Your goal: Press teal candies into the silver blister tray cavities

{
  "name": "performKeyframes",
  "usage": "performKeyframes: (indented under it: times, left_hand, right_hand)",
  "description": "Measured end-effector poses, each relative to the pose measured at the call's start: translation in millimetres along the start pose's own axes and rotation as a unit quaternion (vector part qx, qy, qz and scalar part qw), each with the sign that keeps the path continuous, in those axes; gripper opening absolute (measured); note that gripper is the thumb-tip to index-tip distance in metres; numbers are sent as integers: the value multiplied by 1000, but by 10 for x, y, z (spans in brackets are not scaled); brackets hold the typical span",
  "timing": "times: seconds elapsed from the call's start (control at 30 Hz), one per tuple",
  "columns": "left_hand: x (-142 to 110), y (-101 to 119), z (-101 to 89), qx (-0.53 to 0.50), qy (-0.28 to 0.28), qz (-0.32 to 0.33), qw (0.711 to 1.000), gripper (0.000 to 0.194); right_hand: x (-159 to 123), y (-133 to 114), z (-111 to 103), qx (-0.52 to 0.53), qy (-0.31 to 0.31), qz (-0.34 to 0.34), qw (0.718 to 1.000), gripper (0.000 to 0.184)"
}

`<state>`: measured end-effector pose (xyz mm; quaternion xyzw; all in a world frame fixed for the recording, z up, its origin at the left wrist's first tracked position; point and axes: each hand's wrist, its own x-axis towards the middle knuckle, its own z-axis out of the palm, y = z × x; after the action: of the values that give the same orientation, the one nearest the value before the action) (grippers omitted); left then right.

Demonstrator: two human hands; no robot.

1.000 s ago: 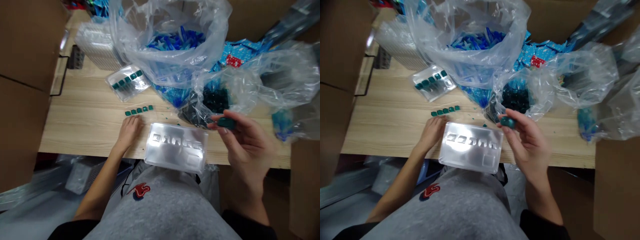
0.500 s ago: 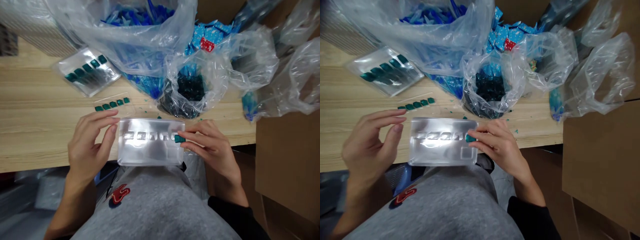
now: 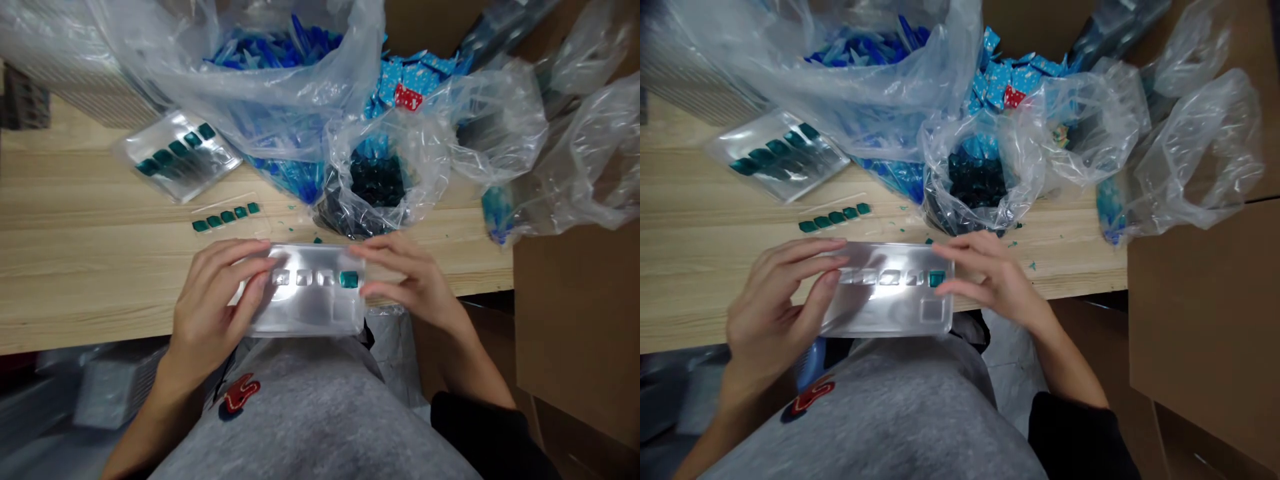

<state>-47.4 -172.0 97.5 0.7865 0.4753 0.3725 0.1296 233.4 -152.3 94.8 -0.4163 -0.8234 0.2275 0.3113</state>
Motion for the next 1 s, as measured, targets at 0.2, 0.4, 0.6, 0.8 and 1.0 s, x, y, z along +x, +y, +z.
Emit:
performKeyframes:
  times: [0.2, 0.4, 0.6, 0.8, 1.0]
  left_hand:
    - [-48, -22, -34, -3, 7, -5, 1000, 22]
    - [-82, -59, -21, -10, 7, -22, 1000, 22]
    - [-75, -62, -40, -21, 8, -30, 999, 21]
    - [-107, -93, -76, -16, 17, -31, 999, 20]
    - [-158, -119, -143, -17, 17, -42, 999, 20]
  right_hand:
    - [661, 746, 13, -100, -44, 147, 983, 31]
    - [1032, 1027, 155, -123, -163, 139, 969, 40]
    - [1033, 976, 156, -148, -197, 138, 959, 20]
    - [994, 1008, 212, -138, -175, 161, 961, 27]
    - [1046, 986, 137, -45, -127, 172, 976, 13]
